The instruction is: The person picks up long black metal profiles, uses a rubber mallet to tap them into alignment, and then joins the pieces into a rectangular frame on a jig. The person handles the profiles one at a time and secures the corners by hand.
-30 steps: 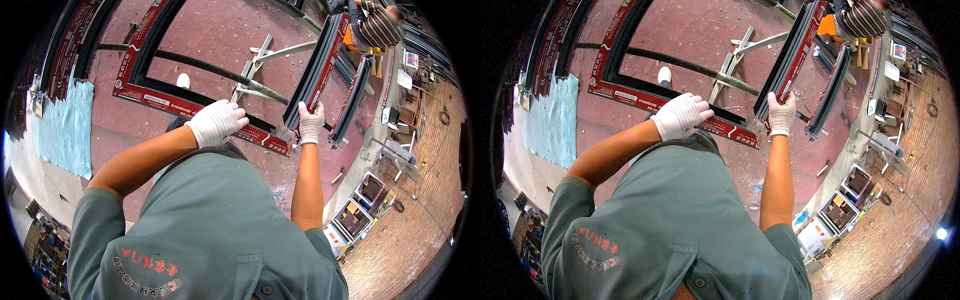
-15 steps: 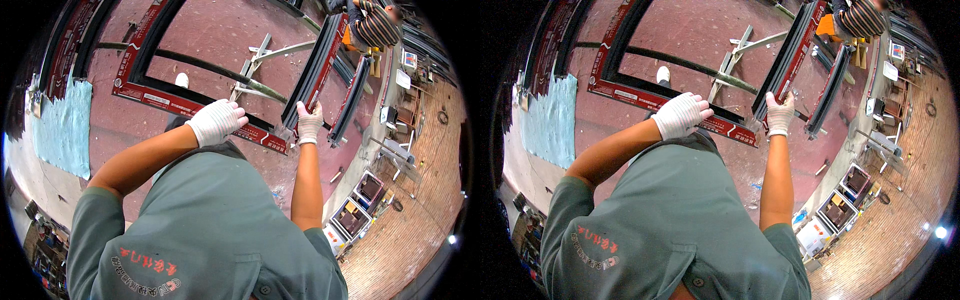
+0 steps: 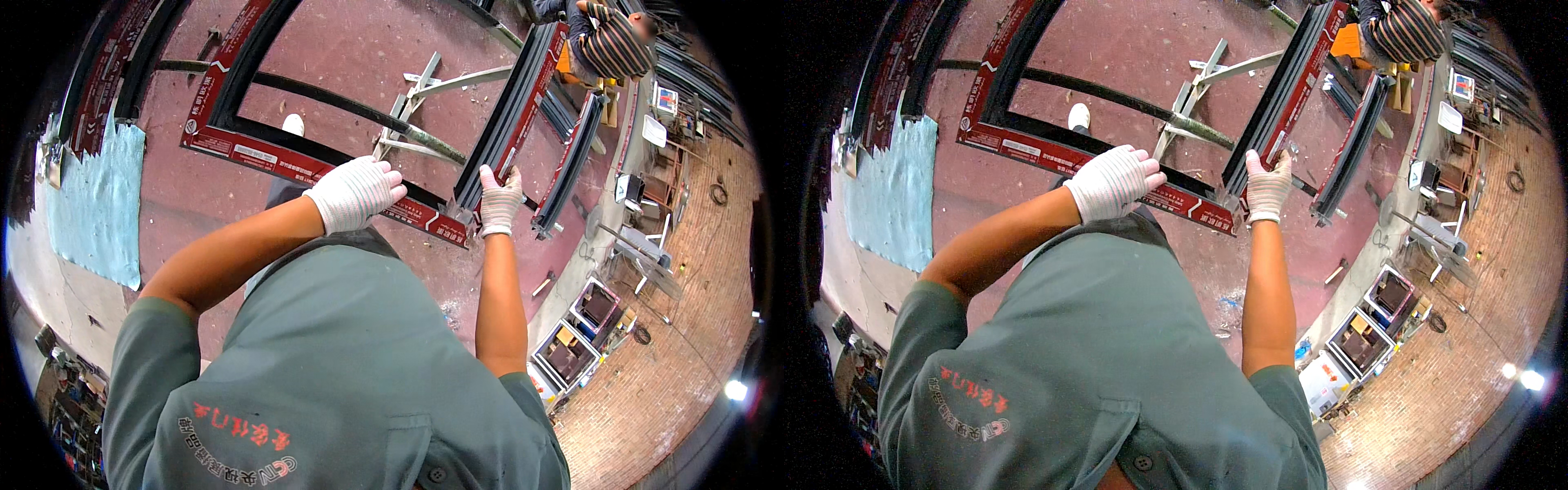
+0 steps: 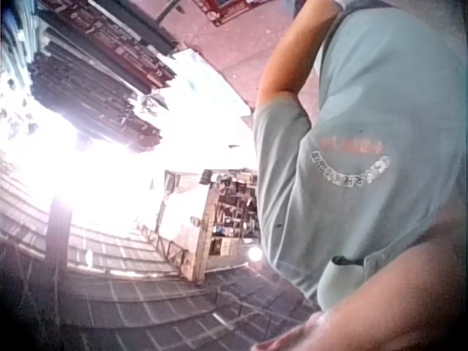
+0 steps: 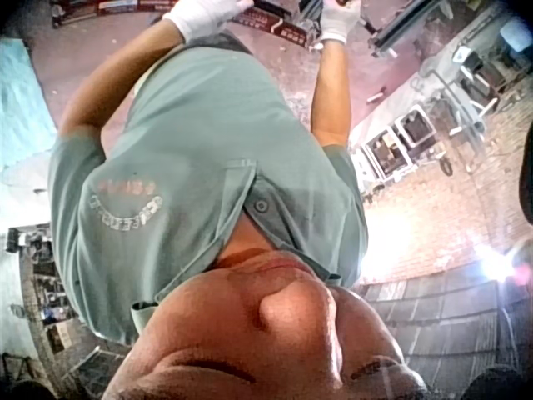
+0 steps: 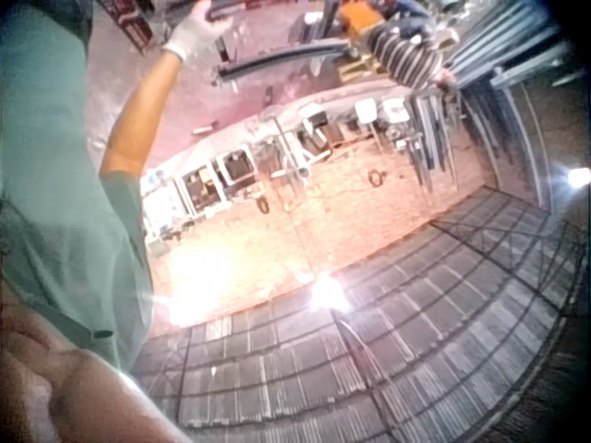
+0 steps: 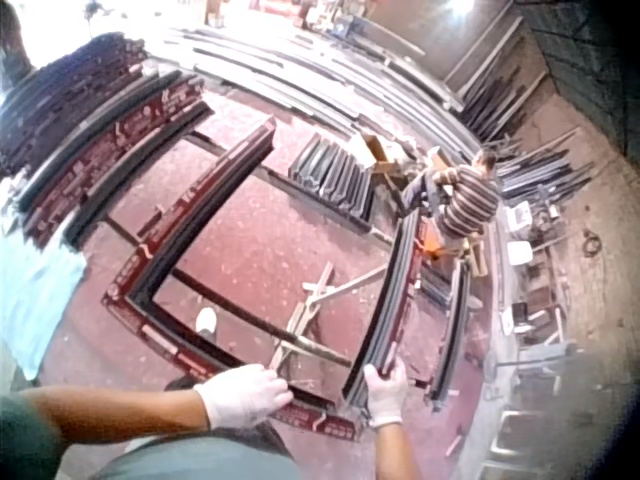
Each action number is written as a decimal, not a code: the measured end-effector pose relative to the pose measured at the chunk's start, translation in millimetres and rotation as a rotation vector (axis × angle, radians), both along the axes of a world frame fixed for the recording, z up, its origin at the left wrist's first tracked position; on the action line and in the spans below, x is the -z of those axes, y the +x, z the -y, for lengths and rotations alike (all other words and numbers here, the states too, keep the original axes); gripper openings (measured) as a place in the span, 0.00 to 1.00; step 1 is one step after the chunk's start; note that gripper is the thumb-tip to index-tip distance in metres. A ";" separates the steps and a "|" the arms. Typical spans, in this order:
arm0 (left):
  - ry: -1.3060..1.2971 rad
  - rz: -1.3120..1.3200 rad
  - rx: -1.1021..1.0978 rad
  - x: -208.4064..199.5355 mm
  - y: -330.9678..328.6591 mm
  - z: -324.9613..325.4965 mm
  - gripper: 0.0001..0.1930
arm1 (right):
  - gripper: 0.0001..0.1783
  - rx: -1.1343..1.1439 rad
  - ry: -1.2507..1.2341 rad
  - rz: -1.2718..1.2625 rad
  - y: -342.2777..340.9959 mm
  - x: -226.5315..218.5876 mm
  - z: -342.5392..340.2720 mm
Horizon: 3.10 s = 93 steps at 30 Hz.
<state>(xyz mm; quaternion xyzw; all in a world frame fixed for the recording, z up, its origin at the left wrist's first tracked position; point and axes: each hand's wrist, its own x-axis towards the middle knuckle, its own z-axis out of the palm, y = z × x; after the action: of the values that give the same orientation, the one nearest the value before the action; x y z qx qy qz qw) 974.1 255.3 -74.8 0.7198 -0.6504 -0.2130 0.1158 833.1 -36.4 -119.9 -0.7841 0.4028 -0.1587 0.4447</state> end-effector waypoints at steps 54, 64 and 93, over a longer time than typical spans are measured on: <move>-0.039 -0.003 -0.162 4.1 -18.8 -5.0 0.28 | 0.21 0.043 0.081 -0.025 -18.1 -11.2 -23.0; -0.050 0.020 -0.133 1.4 -15.7 -0.8 0.25 | 0.26 -0.009 0.111 -0.067 -29.0 -14.3 -19.2; -0.338 0.168 0.820 14.2 -16.4 277.8 0.19 | 0.09 1.078 0.903 1.038 -86.0 4.5 -163.8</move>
<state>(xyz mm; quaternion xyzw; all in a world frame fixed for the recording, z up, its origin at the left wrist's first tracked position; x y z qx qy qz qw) 957.7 -22.5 -89.0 0.3886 -0.9146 -0.0728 0.0845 747.0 127.5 -124.4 -0.0644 0.4895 -0.5097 0.7046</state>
